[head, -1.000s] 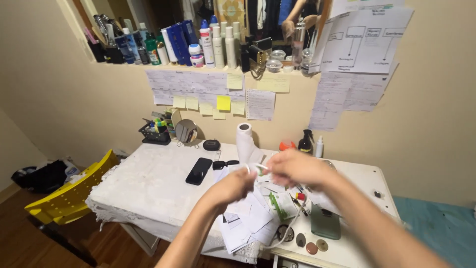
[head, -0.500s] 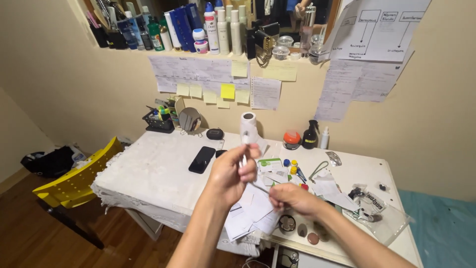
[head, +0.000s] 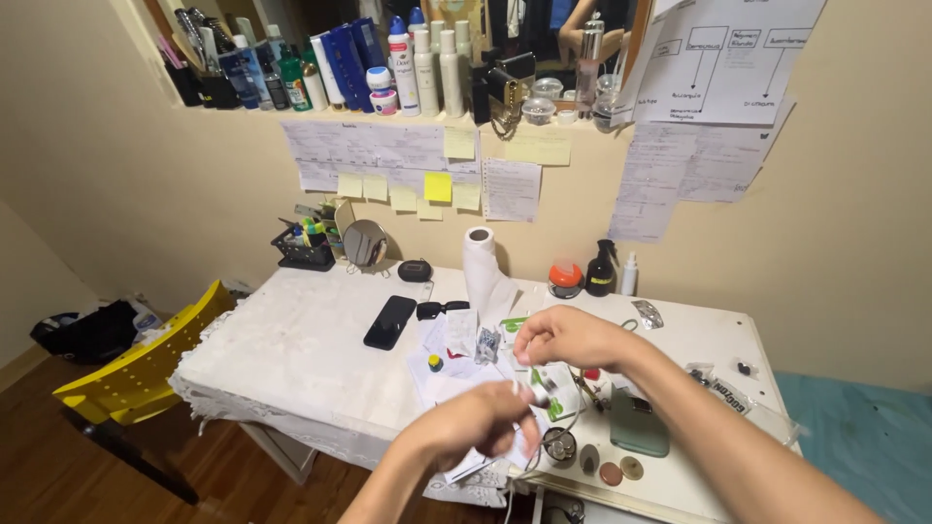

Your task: The person retrieves a white USB cable from a drawer, untangles it, and coils it neatly using a twist-and-wrap method. They then place the coiled cable back into the drawer. The person also handles a small plastic bag containing accessories and a small box, placing them into the drawer as well.

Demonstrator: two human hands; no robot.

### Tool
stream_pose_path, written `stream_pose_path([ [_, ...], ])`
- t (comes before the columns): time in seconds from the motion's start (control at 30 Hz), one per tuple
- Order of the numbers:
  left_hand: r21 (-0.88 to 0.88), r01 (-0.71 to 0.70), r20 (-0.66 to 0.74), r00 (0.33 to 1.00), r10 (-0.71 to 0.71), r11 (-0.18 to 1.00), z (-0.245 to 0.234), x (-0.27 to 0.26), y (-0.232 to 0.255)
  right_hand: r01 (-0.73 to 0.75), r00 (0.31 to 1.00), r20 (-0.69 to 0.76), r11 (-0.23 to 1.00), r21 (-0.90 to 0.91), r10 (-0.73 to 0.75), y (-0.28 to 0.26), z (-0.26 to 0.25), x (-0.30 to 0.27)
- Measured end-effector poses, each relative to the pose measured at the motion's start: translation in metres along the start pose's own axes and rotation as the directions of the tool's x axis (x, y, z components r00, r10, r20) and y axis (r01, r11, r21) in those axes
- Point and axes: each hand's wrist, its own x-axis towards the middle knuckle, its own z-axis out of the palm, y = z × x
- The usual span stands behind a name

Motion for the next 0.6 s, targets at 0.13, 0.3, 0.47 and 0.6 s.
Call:
stream_pose_path([
  [0.13,-0.03,-0.036,0.313,0.949,0.044,0.999,0.018,-0.045,0.014,0.238,0.905,0.342,0.968,0.082,-0.251,-0.001,-0.005,-0.014],
  [0.3,0.089,0.17,0.247,0.951,-0.187,0.981,-0.011,-0.086,0.015,0.136,0.979,0.156,0.99,-0.031,-0.129,0.074,-0.017,0.0],
  [0.47,0.462,0.182,0.106,0.96,-0.258,0.868,-0.037,-0.036,-0.033,0.024,0.955,-0.293,0.999,-0.029,-0.031,0.027,0.034,0.002],
  [0.6,-0.05,0.125,-0.291,0.947,-0.135,0.991,-0.026,-0.016,-0.015,-0.114,0.94,-0.322,0.993,0.021,0.114,-0.044,0.089,-0.034],
])
